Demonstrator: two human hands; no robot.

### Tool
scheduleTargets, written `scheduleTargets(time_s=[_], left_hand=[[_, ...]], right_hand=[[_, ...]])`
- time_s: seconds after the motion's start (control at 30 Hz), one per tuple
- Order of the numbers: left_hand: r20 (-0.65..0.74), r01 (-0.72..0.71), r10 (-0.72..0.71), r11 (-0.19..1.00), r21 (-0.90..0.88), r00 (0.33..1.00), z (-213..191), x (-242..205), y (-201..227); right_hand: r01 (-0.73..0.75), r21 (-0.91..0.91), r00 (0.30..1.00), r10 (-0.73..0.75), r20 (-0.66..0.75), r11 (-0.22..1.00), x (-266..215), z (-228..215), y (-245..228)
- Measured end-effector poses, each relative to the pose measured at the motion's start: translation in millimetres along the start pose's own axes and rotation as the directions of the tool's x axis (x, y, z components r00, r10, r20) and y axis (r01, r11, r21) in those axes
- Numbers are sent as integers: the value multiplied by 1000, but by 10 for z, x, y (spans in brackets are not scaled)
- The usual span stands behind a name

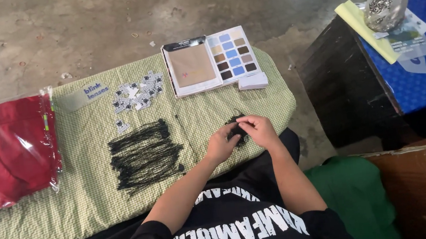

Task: The person sits on the floor and repeatedly picks up black cords from a pile, straightens them, and places them into a separate aligned stack on a green mat. The person handles the cords one at a time throughout the clip.

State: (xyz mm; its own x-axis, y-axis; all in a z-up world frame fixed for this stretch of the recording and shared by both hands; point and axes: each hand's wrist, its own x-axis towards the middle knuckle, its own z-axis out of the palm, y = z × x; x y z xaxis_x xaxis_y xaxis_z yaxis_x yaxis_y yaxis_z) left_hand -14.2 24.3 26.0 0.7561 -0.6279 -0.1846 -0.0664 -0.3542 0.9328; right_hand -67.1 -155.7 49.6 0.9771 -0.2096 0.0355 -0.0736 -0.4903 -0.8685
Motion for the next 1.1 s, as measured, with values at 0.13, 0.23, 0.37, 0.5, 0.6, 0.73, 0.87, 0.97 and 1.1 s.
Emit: scheduleTargets(time_s=[0.13, 0.23, 0.37, 0.5, 0.6, 0.73, 0.87, 0.97, 1.1], left_hand=[[-21, 50, -52, 996, -68, 998, 154, 151, -280], [-67, 53, -60, 994, -97, 996, 168, 142, -272], [-108, 119, -134, 984, -132, 985, 177, 208, -389], [-210, 152, -195, 968, -201, 958, 31, 203, -332], [-234, 162, -236, 941, -297, 943, -40, 131, -365], [-139, 140, -209, 909, -394, 968, -91, 112, -332], [-93, 100, -160, 882, -460, 983, -107, 65, -130], [-94, 63, -137, 831, -553, 986, -115, 26, -72], [-70, -51, 13, 815, -577, 997, 9, 106, -176]], right_hand=[[-51, 77, 998, 49, 26, 996, -16, 0, -30], [-68, 89, 996, 62, 69, 994, -65, -11, -86], [-67, -17, 988, 68, 138, 998, -145, -24, -263], [-42, -200, 994, 60, 88, 979, -66, 15, -16], [21, -518, 999, 0, 41, 855, 29, -19, 314], [83, -166, 996, -86, -10, 983, -19, 106, 40], [194, -99, 981, -193, 18, 976, -19, 223, -178], [215, -110, 974, -220, -43, 971, -16, 257, -131], [156, 23, 984, -153, -88, 988, -7, 176, -202]])
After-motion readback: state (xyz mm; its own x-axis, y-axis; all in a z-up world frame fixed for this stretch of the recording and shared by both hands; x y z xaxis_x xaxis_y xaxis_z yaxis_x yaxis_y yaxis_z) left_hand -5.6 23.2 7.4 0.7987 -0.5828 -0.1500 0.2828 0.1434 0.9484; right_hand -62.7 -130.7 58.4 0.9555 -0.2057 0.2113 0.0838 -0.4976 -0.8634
